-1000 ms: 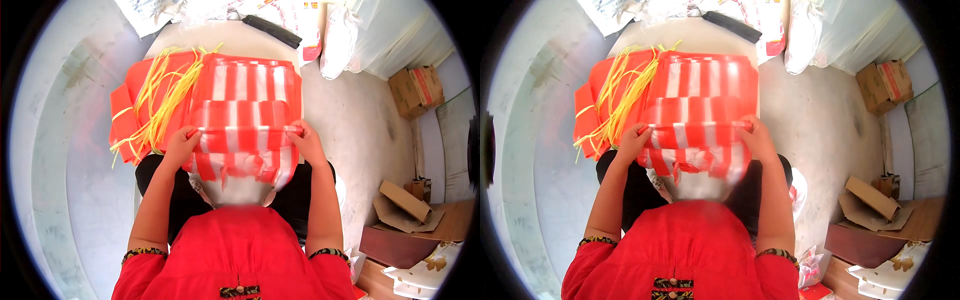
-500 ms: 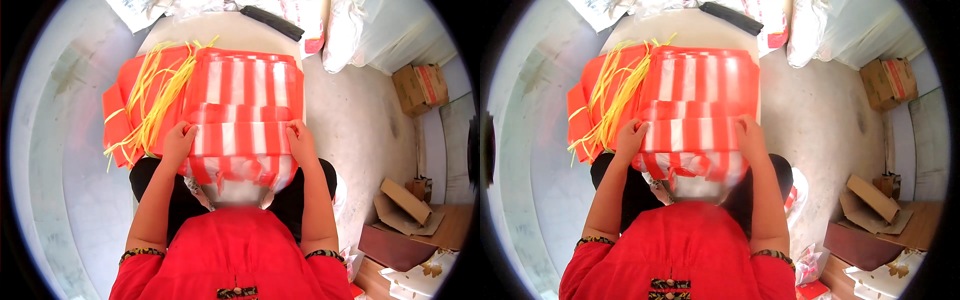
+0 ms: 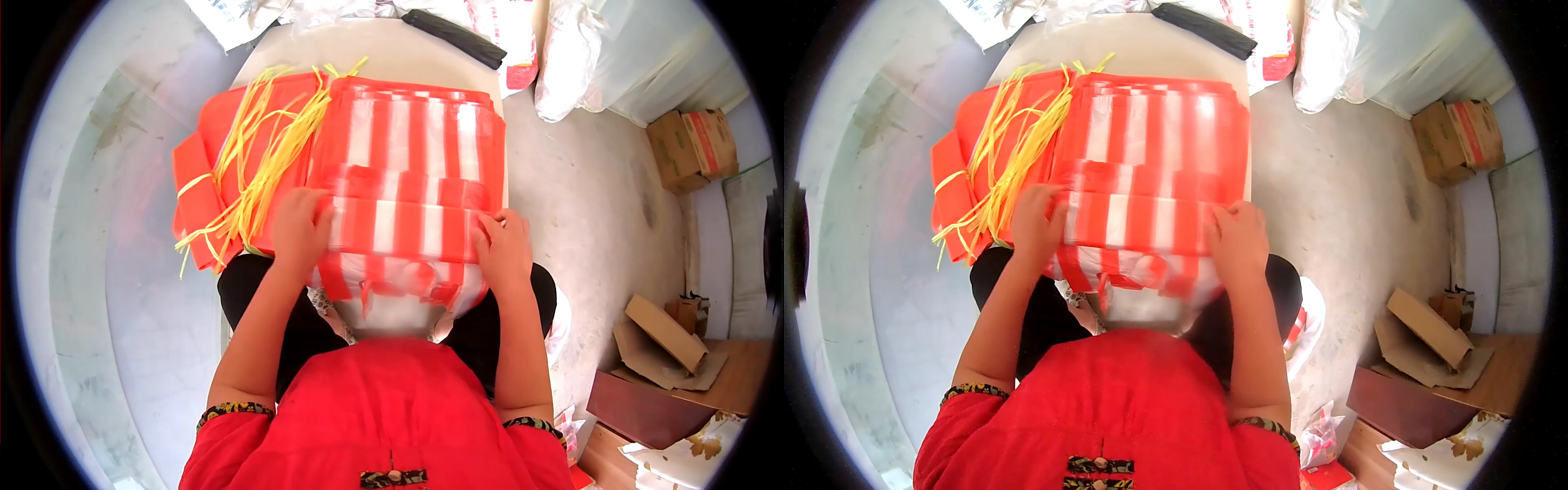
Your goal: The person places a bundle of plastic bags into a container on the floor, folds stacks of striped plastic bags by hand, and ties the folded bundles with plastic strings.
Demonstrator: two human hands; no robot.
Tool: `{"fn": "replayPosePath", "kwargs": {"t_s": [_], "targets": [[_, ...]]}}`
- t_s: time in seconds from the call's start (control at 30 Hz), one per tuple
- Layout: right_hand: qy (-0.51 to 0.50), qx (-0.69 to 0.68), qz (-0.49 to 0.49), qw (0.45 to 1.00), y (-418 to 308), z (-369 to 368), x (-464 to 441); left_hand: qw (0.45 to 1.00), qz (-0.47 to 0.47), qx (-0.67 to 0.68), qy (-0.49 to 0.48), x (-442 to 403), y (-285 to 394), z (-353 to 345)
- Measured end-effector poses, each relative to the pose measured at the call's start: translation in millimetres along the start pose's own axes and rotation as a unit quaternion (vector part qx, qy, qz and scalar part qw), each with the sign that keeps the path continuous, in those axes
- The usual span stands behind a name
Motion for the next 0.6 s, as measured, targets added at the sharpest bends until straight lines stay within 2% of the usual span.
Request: {"fn": "replayPosePath", "kwargs": {"t_s": [0.1,0.2,0.3,0.5,0.6], "targets": [[0.037,0.025,0.213,0.976,-32.7,-1.9,7.4,0.984,-0.158,-0.009,-0.087,15.4,40.3,4.8],[-0.045,-0.031,0.280,0.958,-50.6,-24.3,13.8,0.966,-0.160,-0.017,-0.204,19.6,55.7,-8.1],[-0.099,-0.051,0.233,0.966,-41.0,-32.1,5.8,0.959,-0.154,-0.040,-0.234,13.3,46.0,-12.7],[-0.066,-0.012,0.267,0.961,-25.6,-24.7,0.1,0.945,-0.120,-0.074,-0.295,-3.6,37.0,-13.0],[-0.041,-0.011,0.273,0.961,-30.1,-24.3,-2.7,0.949,-0.142,-0.073,-0.271,-4.1,32.2,-15.7]]}}
Point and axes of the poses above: each hand's wrist, its own x-axis away from the middle knuckle, its own z-axis out of the back of the hand, y = z × x, the point moved 3 cm from there along -x, towards the middle knuckle, and after that the axes turned 1 degree about -z, right-handed, at the moved point
